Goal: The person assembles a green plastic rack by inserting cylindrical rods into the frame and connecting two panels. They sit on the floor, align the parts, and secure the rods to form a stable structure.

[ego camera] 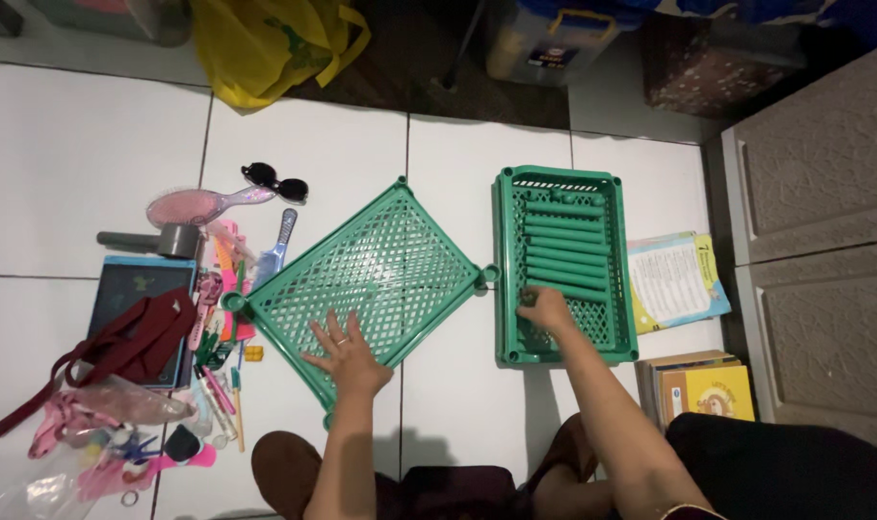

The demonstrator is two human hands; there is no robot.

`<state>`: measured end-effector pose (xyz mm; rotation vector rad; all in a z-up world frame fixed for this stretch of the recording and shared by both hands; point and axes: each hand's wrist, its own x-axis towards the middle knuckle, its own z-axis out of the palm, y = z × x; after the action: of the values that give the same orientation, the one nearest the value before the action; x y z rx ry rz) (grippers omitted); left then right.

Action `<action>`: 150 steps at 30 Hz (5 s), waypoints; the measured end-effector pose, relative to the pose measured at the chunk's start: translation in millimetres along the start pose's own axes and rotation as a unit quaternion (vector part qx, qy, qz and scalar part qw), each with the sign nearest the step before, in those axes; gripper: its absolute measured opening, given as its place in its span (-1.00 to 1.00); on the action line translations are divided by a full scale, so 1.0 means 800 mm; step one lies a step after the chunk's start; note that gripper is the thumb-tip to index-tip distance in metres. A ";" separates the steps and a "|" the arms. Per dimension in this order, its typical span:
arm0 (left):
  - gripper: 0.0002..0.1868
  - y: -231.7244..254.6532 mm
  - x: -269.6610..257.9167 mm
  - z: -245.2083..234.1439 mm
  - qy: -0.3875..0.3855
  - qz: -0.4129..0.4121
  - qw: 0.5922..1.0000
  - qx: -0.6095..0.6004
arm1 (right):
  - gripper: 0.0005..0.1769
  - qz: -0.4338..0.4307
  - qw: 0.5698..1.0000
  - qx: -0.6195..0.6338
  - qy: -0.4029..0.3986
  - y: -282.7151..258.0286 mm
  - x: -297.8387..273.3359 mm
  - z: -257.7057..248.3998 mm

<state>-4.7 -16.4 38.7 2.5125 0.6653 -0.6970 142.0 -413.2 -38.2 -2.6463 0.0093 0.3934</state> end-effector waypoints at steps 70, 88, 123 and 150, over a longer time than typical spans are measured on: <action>0.87 0.016 0.082 0.003 -0.087 0.029 0.993 -0.067 | -0.71 -0.171 0.974 -0.149 -0.004 -0.409 0.270 0.020; 0.88 0.011 0.077 0.013 -0.020 0.072 0.989 -0.130 | -0.88 -0.029 0.901 0.317 0.295 -0.198 0.024 0.089; -0.35 0.053 -0.018 -0.155 0.082 0.233 0.932 -0.264 | -0.72 -0.107 0.884 0.454 0.032 -0.398 -0.073 -0.094; -0.43 -0.045 0.130 0.067 -0.033 0.056 0.821 -0.567 | -0.42 -0.212 0.960 0.017 -0.181 -0.170 -0.172 0.000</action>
<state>35.2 17.5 -71.6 1.3821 0.6239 -0.1939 20.3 -300.0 60.5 -2.4135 -0.6475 0.7092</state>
